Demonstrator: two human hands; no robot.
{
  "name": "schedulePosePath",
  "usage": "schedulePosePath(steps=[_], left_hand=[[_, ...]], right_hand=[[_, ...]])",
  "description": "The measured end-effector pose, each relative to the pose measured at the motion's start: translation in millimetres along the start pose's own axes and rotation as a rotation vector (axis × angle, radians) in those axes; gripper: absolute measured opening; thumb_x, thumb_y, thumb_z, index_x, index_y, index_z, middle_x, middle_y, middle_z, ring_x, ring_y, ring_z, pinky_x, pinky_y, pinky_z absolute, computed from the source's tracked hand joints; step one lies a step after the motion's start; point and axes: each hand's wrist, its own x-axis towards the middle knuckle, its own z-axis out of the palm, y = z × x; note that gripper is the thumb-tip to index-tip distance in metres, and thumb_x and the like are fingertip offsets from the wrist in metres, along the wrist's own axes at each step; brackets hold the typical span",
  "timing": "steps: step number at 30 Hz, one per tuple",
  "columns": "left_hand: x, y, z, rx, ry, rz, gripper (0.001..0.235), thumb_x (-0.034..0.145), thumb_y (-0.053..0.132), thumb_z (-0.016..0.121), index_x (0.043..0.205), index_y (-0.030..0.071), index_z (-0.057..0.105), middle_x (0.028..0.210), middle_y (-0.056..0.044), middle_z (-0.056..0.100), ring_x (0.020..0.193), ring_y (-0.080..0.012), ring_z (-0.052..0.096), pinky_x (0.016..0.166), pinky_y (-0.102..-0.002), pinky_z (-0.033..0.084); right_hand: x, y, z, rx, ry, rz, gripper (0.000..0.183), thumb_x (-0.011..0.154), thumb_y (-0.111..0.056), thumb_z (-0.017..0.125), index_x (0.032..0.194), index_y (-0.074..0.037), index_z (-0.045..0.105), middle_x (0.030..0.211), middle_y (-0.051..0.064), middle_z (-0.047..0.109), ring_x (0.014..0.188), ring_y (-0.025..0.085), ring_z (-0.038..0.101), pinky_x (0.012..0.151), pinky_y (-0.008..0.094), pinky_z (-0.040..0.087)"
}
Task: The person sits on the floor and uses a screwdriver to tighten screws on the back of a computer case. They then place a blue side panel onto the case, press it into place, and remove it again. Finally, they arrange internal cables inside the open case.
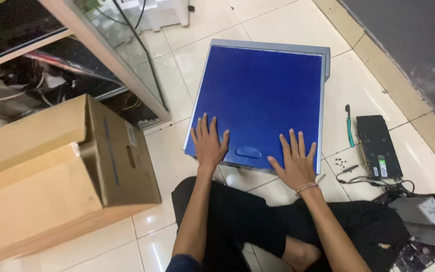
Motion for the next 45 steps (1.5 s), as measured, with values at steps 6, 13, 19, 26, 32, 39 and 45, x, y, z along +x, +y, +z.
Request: schedulePosePath(steps=[6,13,19,26,32,39,45], left_hand=[[-22.7,-12.1,-34.1,-0.160,-0.091,-0.135,0.085,0.091,0.064,0.075,0.155,0.012,0.054,0.169,-0.025,0.038,0.158,-0.0481,0.034,0.124,-0.076,0.022],[-35.8,-61.5,-16.4,-0.466,0.061,-0.443,0.068,0.087,0.041,0.087,0.144,0.014,0.060,0.142,-0.014,0.058,0.139,-0.0377,0.058,0.119,-0.055,0.045],[-22.1,-64.3,-37.9,-1.076,0.277,-0.865,0.073,0.078,0.018,0.092,0.142,-0.006,0.065,0.144,-0.035,0.057,0.139,-0.0510,0.058,0.109,-0.054,0.052],[-17.0,-75.1,-46.9,-1.216,0.012,-0.872,0.067,0.080,0.024,0.092,0.139,-0.001,0.071,0.133,-0.027,0.070,0.126,-0.0368,0.068,0.083,-0.042,0.059],[-6.3,-73.7,-31.3,-0.852,-0.241,-0.683,0.051,0.093,0.050,0.082,0.116,0.006,0.075,0.099,-0.021,0.071,0.100,-0.0352,0.072,0.079,-0.046,0.061],[-34.5,-25.8,-74.5,-0.574,-0.115,-0.520,0.056,0.106,0.055,0.066,0.089,0.003,0.071,0.068,-0.017,0.069,0.080,-0.0389,0.073,0.075,-0.049,0.055],[-49.4,-26.2,-87.0,-0.614,-0.049,-0.514,0.050,0.106,0.049,0.068,0.086,0.002,0.066,0.059,-0.013,0.061,0.066,-0.0314,0.064,0.066,-0.045,0.050]], right_hand=[[-21.9,-7.8,-33.2,0.223,0.007,0.191,0.097,0.092,-0.066,0.071,0.165,-0.009,0.040,0.179,0.026,0.025,0.166,0.047,0.015,0.122,0.084,0.013],[-48.8,52.3,34.6,0.196,0.351,0.414,0.089,0.079,-0.049,0.089,0.148,-0.001,0.060,0.135,0.022,0.067,0.137,0.039,0.059,0.115,0.053,0.044],[-57.4,33.9,-0.3,0.400,0.188,0.622,0.100,0.073,-0.046,0.093,0.154,0.001,0.057,0.140,0.028,0.056,0.134,0.051,0.058,0.110,0.059,0.051],[-62.5,44.1,-8.7,0.704,0.220,0.717,0.091,0.080,-0.044,0.093,0.148,0.004,0.057,0.126,0.030,0.059,0.111,0.049,0.070,0.090,0.052,0.060],[-54.1,91.4,-14.3,1.010,0.353,0.784,0.073,0.097,-0.027,0.081,0.141,0.022,0.050,0.118,0.048,0.059,0.087,0.055,0.071,0.069,0.055,0.063],[-57.4,60.5,-90.3,0.879,0.177,0.809,0.074,0.111,-0.048,0.060,0.142,0.019,0.055,0.144,0.049,0.050,0.101,0.061,0.067,0.075,0.058,0.064],[-65.1,116.8,-19.0,0.972,0.284,0.668,0.040,0.108,-0.035,0.066,0.120,0.003,0.060,0.118,0.030,0.063,0.078,0.047,0.074,0.064,0.047,0.058]])
